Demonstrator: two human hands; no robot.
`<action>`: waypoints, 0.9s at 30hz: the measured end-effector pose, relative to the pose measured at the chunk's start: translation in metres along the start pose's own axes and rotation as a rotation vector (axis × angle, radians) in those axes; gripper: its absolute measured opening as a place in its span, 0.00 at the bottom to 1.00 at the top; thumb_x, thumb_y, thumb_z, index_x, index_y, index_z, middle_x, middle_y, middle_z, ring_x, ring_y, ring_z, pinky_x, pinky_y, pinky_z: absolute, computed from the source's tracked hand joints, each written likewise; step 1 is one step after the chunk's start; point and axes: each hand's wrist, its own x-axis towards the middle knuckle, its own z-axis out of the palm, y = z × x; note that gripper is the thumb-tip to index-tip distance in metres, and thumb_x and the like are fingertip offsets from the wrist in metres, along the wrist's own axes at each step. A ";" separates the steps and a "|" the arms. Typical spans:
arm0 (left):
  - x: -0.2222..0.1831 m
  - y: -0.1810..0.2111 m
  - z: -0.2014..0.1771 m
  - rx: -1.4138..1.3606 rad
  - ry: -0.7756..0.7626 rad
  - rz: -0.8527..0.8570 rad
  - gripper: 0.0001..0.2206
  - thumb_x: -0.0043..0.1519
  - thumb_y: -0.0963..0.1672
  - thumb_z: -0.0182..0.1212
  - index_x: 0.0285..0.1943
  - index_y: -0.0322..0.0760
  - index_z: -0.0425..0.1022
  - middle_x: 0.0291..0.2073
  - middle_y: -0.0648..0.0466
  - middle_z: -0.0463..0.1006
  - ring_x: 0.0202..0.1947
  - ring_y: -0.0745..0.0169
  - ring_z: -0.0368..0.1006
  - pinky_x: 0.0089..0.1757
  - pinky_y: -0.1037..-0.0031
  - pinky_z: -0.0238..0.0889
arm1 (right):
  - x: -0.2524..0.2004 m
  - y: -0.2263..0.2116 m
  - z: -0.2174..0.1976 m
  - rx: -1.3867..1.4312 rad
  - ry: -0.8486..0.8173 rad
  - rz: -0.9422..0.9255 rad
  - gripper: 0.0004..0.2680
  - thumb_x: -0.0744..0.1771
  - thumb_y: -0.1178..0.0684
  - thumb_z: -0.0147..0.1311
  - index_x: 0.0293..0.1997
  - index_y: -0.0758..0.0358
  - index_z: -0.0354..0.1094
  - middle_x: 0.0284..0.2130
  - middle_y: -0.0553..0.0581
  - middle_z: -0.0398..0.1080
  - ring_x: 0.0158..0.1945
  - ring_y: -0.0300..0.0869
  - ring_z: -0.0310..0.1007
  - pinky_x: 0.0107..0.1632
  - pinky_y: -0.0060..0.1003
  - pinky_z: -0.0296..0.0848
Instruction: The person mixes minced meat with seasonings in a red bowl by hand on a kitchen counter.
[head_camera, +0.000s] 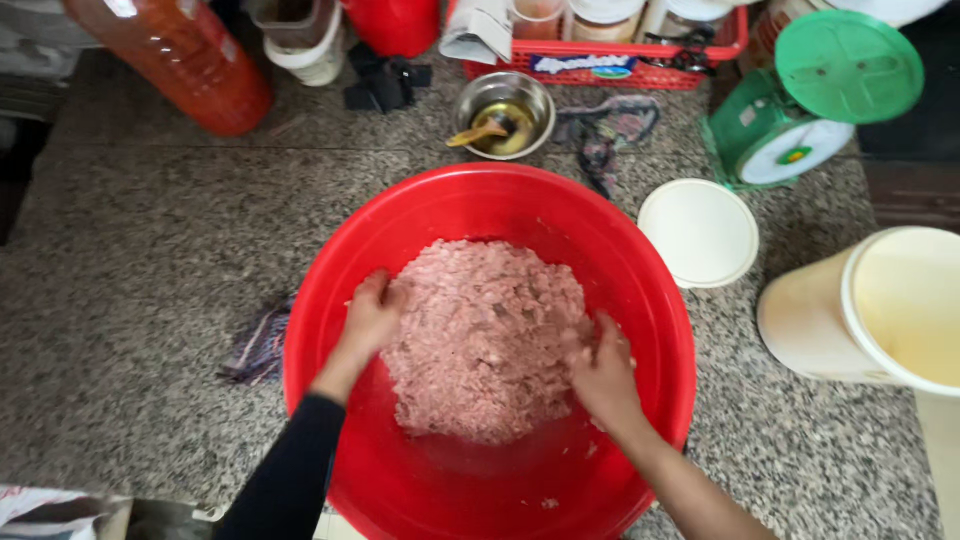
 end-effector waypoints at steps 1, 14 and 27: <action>0.014 0.005 0.008 -0.185 -0.115 -0.228 0.24 0.64 0.51 0.59 0.61 0.26 0.74 0.55 0.39 0.79 0.57 0.48 0.74 0.56 0.63 0.65 | 0.011 0.015 0.005 0.200 0.000 0.170 0.22 0.69 0.41 0.48 0.70 0.56 0.50 0.62 0.59 0.60 0.59 0.46 0.66 0.57 0.52 0.70; 0.062 0.132 0.183 -0.357 -0.892 0.347 0.18 0.68 0.48 0.52 0.60 0.35 0.78 0.55 0.49 0.80 0.56 0.57 0.74 0.56 0.64 0.65 | 0.096 -0.015 0.009 0.912 -0.191 0.725 0.27 0.70 0.27 0.27 0.61 0.59 0.65 0.53 0.63 0.73 0.48 0.49 0.78 0.50 0.52 0.79; -0.088 0.112 -0.044 -0.122 -0.379 0.092 0.16 0.64 0.46 0.61 0.59 0.37 0.76 0.50 0.43 0.80 0.54 0.44 0.75 0.55 0.58 0.68 | -0.076 -0.064 0.014 -0.502 -0.148 -0.454 0.16 0.66 0.43 0.49 0.58 0.50 0.69 0.61 0.58 0.67 0.61 0.55 0.68 0.61 0.60 0.65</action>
